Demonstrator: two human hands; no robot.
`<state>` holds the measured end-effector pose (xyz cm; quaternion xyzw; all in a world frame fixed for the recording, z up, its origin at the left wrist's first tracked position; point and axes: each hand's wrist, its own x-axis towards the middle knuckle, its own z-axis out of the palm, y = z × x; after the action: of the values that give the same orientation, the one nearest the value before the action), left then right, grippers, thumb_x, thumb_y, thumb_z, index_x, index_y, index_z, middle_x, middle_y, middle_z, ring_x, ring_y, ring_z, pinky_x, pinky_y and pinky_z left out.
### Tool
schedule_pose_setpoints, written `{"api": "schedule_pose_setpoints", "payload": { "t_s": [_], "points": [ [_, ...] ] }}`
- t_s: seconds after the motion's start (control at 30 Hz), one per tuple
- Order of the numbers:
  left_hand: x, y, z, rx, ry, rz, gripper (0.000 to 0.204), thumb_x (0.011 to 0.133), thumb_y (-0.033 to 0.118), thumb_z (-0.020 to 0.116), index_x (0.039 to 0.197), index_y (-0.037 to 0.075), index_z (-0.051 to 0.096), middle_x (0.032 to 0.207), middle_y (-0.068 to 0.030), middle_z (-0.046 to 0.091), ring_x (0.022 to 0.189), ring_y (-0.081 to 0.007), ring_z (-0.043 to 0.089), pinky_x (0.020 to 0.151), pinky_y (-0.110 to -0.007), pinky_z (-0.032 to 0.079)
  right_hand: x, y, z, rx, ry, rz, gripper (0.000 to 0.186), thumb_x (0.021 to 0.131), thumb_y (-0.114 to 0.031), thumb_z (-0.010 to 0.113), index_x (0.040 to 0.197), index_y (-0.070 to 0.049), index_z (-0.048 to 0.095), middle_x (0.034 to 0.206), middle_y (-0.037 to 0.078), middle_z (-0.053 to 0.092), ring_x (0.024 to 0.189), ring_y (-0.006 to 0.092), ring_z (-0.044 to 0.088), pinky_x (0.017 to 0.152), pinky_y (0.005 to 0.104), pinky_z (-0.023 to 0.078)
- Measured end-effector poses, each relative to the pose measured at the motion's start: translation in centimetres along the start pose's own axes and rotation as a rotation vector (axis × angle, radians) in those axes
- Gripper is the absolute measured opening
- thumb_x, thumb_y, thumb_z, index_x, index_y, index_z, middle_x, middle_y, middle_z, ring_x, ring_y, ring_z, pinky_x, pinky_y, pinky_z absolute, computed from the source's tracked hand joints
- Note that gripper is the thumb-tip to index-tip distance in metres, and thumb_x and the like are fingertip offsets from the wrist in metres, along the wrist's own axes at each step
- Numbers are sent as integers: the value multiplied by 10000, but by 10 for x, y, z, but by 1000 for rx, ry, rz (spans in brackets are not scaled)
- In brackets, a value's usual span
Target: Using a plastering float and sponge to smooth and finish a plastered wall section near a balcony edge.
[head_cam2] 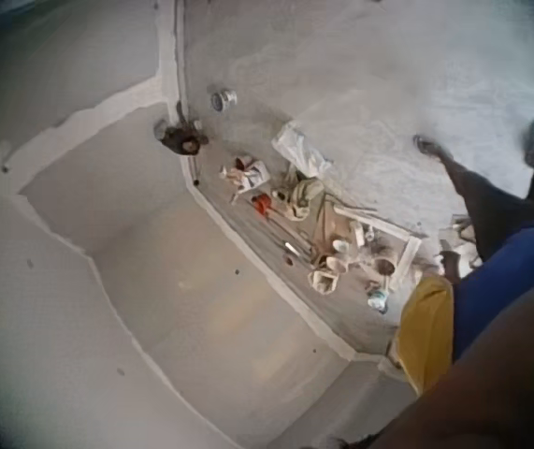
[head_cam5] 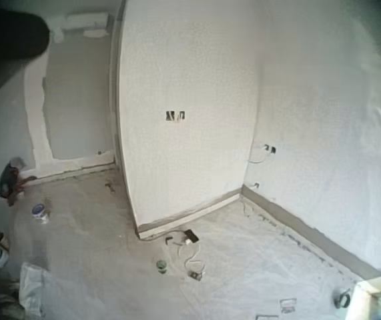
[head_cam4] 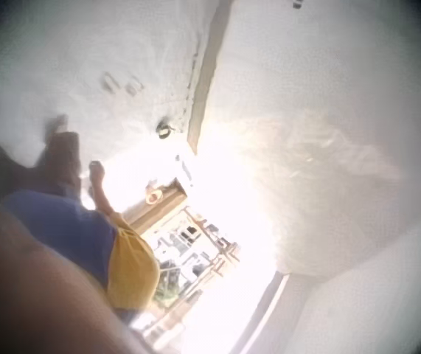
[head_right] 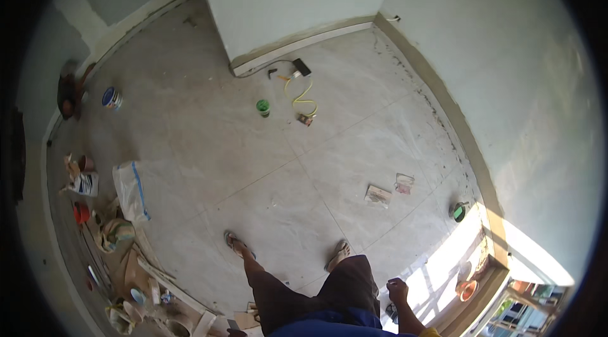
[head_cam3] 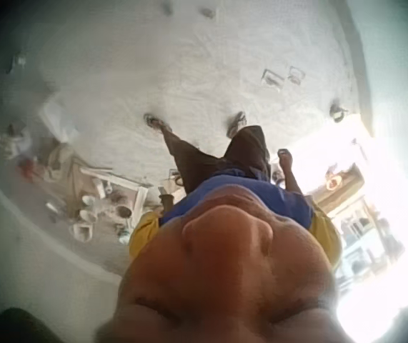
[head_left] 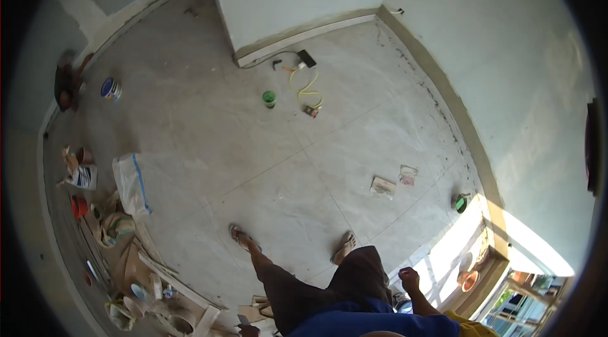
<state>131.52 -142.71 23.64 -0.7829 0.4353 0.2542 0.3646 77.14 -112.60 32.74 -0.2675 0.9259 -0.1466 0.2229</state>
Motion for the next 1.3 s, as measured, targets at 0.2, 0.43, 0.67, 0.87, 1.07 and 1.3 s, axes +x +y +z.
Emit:
{"api": "schedule_pose_setpoints", "payload": {
  "t_s": [0.2,0.43,0.67,0.87,1.07,1.3],
  "points": [
    [-97,191,-71,-289,277,162,501,884,88,574,1328,51,344,1221,-292,548,1081,-442,617,882,-536,538,-97,137,-52,456,381,784,215,775,-227,667,872,-44,727,802,169,714,791,317,699,745,396,545],
    [-323,490,-175,-335,249,1090,479,994,92,487,1410,-30,283,1319,-279,515,1157,-414,584,935,-472,518,-332,166,97,838,462,1579,208,716,-188,690,870,-67,758,865,151,734,856,302,712,797,392,557],
    [-480,549,3,139,61,1311,534,974,130,548,1416,-30,294,1353,-276,501,1214,-419,545,998,-451,464,-386,109,114,900,220,1742,196,730,-185,757,866,-44,757,911,148,738,859,255,712,792,367,550],
    [-395,566,104,795,292,915,507,914,66,549,1383,-2,369,1366,-211,524,1203,-394,566,957,-475,490,-326,181,10,1230,524,1715,240,767,-162,740,962,-23,736,859,123,730,817,214,704,736,344,557],
    [-506,678,137,692,196,831,523,902,32,528,1400,20,368,1385,-203,514,1223,-390,553,908,-510,510,-285,265,-77,1340,838,1635,213,864,-136,665,1034,-8,657,785,70,661,676,148,638,596,283,511],
    [-787,802,286,662,140,1210,612,903,-20,447,1477,53,247,1397,-232,465,1048,-398,645,729,-470,607,-269,272,-57,1684,947,1816,131,894,-86,637,1000,-8,641,763,68,632,613,172,611,554,318,504]
  ]
}}
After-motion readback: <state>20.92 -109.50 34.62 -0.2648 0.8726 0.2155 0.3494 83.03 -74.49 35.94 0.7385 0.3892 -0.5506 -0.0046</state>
